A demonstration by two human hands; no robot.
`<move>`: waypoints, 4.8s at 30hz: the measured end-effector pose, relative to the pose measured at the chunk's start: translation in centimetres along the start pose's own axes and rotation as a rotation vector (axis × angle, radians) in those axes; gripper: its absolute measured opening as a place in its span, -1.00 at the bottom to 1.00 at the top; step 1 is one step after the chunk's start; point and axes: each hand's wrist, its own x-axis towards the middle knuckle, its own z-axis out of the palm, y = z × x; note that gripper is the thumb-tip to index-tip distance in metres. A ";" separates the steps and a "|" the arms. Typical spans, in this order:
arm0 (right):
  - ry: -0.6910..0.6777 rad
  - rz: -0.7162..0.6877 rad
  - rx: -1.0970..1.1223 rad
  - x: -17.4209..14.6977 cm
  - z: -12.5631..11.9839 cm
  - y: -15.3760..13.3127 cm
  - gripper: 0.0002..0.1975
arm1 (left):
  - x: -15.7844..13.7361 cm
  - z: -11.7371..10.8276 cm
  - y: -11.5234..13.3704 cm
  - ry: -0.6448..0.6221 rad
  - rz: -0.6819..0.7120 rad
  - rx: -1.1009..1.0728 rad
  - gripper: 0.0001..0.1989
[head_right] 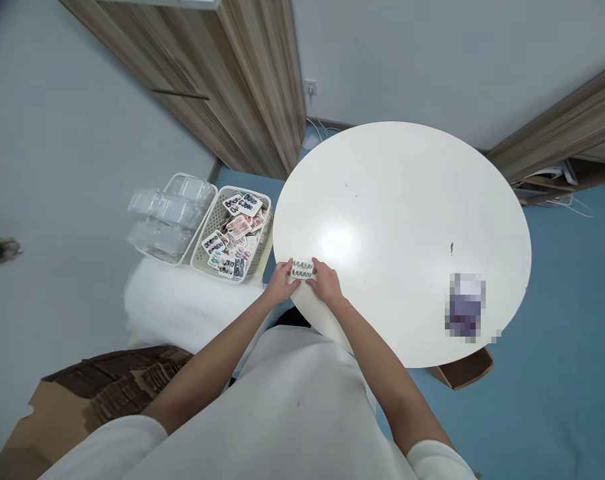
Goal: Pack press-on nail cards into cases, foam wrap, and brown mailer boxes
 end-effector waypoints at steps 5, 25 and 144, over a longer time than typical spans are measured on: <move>0.024 0.045 -0.182 1.6 1.3 -0.8 -0.47 | 1.2 -0.5 -0.9 0.016 0.021 0.119 -0.34; 0.085 -0.071 -0.436 0.8 2.8 -3.1 -0.45 | 1.6 -3.7 -1.7 -0.004 0.293 0.523 -0.50; -0.096 -0.623 -0.085 27.6 11.9 -31.6 -0.72 | 3.3 -31.0 -11.9 0.681 -0.284 -1.230 -0.34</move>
